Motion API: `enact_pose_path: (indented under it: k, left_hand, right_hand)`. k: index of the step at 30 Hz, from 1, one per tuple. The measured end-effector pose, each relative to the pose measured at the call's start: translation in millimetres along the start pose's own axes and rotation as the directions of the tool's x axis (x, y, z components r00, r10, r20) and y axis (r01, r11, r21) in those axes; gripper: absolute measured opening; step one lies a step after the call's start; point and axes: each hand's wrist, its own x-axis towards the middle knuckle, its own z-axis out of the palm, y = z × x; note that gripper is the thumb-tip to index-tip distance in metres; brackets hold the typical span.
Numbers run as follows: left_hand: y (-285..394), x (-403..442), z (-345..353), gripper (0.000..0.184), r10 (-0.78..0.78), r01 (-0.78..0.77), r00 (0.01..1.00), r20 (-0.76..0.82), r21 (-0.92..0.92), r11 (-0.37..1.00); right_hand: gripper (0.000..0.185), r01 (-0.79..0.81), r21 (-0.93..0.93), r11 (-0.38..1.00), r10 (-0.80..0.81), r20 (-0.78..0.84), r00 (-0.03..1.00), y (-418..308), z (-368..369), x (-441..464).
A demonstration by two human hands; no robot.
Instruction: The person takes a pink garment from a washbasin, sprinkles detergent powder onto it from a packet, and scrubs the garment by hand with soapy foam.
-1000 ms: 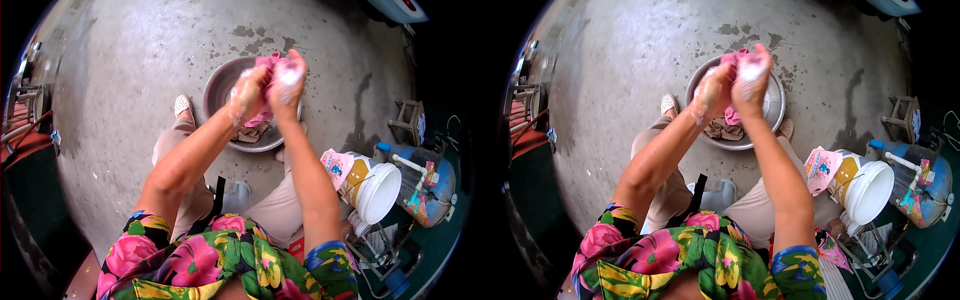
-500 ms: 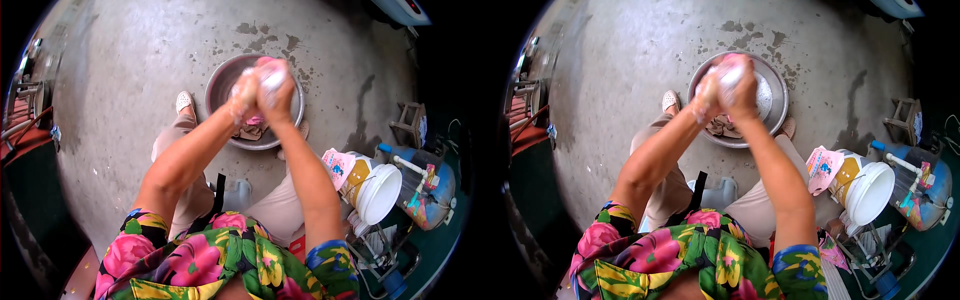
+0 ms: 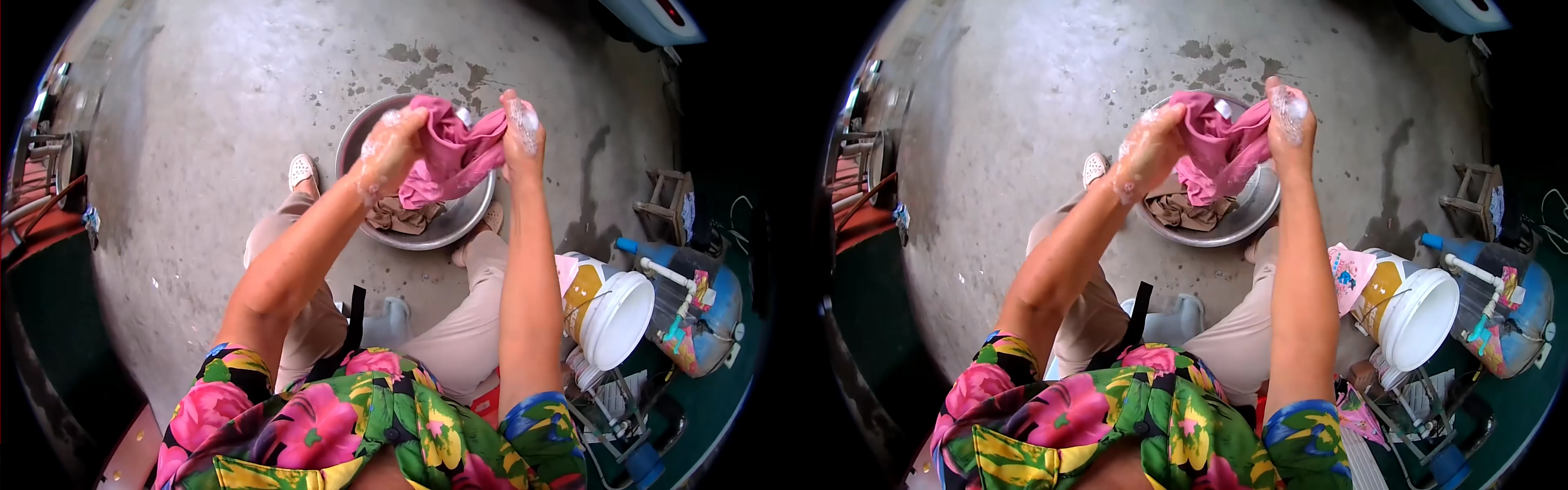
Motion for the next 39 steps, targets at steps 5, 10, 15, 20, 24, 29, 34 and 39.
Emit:
enact_pose_path:
  k: [5,10,15,20,24,29,34,39]
  left_hand:
    - [21.8,4.9,-13.4,0.024,0.172,-0.149,0.985,-0.021,0.408,0.901]
    - [45.3,5.3,-24.0,0.023,0.316,-0.243,0.949,-0.020,0.595,0.766]
    - [60.9,3.5,-22.2,0.023,0.356,-0.227,0.932,-0.065,0.661,0.716]
    - [62.0,2.7,-23.3,0.026,0.338,-0.212,0.940,-0.040,0.708,0.674]
    - [62.5,-2.5,-13.6,0.029,0.101,-0.080,0.995,-0.019,0.472,0.878]
    - [25.1,1.2,7.9,0.035,-0.136,0.132,0.979,0.154,0.037,0.991]
    - [28.4,7.0,1.7,0.040,-0.076,0.046,0.986,0.147,0.194,0.980]
    - [40.4,2.9,-10.5,0.049,-0.050,0.036,0.999,0.018,0.448,0.893]
  right_hand:
    - [0.051,0.107,-0.422,0.900,0.177,0.579,0.796,-3.7,-2.4,-33.7]
    - [0.025,-0.013,-0.343,0.939,0.177,0.453,0.874,-5.5,-26.5,-20.7]
    - [0.054,0.114,-0.453,0.884,0.123,0.462,0.879,-8.5,-26.9,-28.6]
    - [0.026,0.064,-0.579,0.813,0.282,0.487,0.826,-2.4,-31.1,-26.5]
    - [0.016,-0.168,0.453,0.876,-0.031,0.400,0.916,7.4,-37.1,-7.7]
    - [0.028,-0.210,0.445,0.871,0.065,0.318,0.946,5.8,4.8,-15.1]
    - [0.033,0.215,-0.039,0.976,-0.197,0.273,0.942,11.6,29.3,-33.3]
    - [0.029,-0.189,0.336,0.923,0.055,0.371,0.927,-3.6,11.8,-23.9]
